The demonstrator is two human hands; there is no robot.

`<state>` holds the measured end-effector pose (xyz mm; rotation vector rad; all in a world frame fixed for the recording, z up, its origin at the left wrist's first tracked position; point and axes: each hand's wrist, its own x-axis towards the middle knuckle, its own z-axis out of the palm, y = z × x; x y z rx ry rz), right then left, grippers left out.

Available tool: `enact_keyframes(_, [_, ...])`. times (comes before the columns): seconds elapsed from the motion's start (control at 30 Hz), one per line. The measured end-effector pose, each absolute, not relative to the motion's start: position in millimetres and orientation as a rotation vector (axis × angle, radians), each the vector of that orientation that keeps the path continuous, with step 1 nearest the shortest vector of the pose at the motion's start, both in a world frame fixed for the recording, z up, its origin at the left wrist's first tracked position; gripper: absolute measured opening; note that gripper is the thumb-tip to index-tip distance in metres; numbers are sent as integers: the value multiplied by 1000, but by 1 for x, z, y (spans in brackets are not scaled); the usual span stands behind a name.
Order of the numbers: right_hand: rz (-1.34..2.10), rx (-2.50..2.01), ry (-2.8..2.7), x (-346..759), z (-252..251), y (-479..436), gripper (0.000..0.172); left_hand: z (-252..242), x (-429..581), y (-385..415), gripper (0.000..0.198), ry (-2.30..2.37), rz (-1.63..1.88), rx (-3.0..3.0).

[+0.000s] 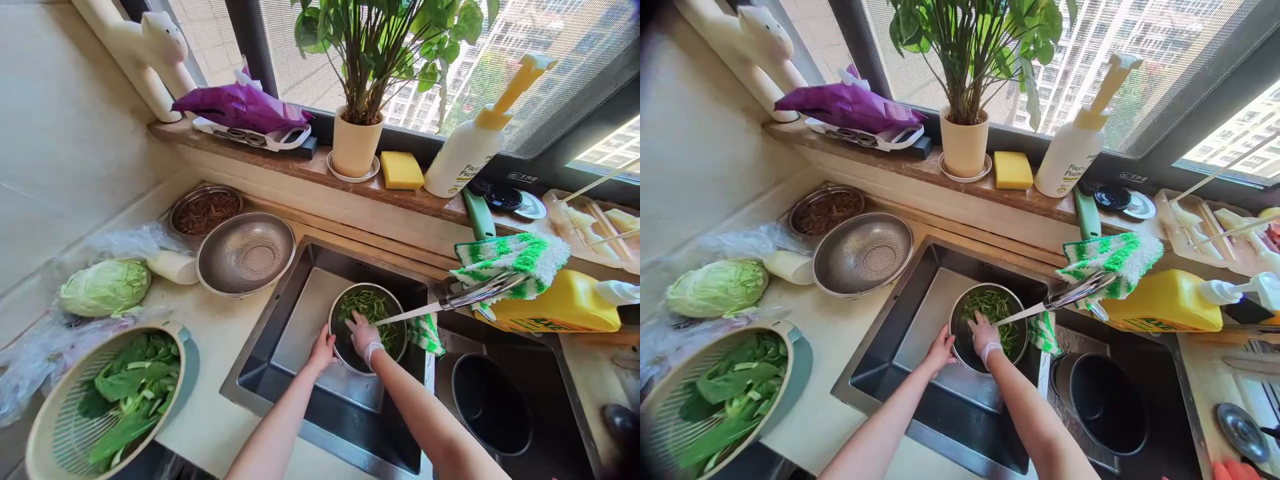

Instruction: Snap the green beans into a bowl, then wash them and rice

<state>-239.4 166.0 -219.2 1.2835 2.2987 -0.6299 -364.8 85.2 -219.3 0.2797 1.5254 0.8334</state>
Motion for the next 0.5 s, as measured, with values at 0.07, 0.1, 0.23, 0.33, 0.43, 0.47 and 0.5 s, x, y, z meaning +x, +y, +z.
enact_keyframes(0.07, [-491, 1558, 2314, -234, -215, 179, 58, -222, -363, 85, 44, 1528, 820, 294])
enact_keyframes(0.1, [-444, 1712, 2251, -233, -213, 183, 62, -223, -363, 85, 44, 1521, 816, 301])
enact_keyframes(0.23, [-574, 1892, 1970, -244, -210, 172, 76, -224, -361, 84, 50, 1498, 806, 285])
enact_keyframes(0.33, [-665, 1746, 2096, -240, -215, 143, 82, -219, -358, 79, 56, 1499, 829, 232])
enact_keyframes(0.43, [-634, 1886, 1923, -224, -227, 122, 89, -214, -353, 73, 60, 1484, 845, 210])
enact_keyframes(0.47, [-622, 1920, 1892, -221, -233, 119, 86, -213, -351, 72, 61, 1478, 845, 202])
enact_keyframes(0.5, [-634, 1908, 1918, -222, -237, 120, 82, -212, -350, 70, 61, 1475, 841, 193])
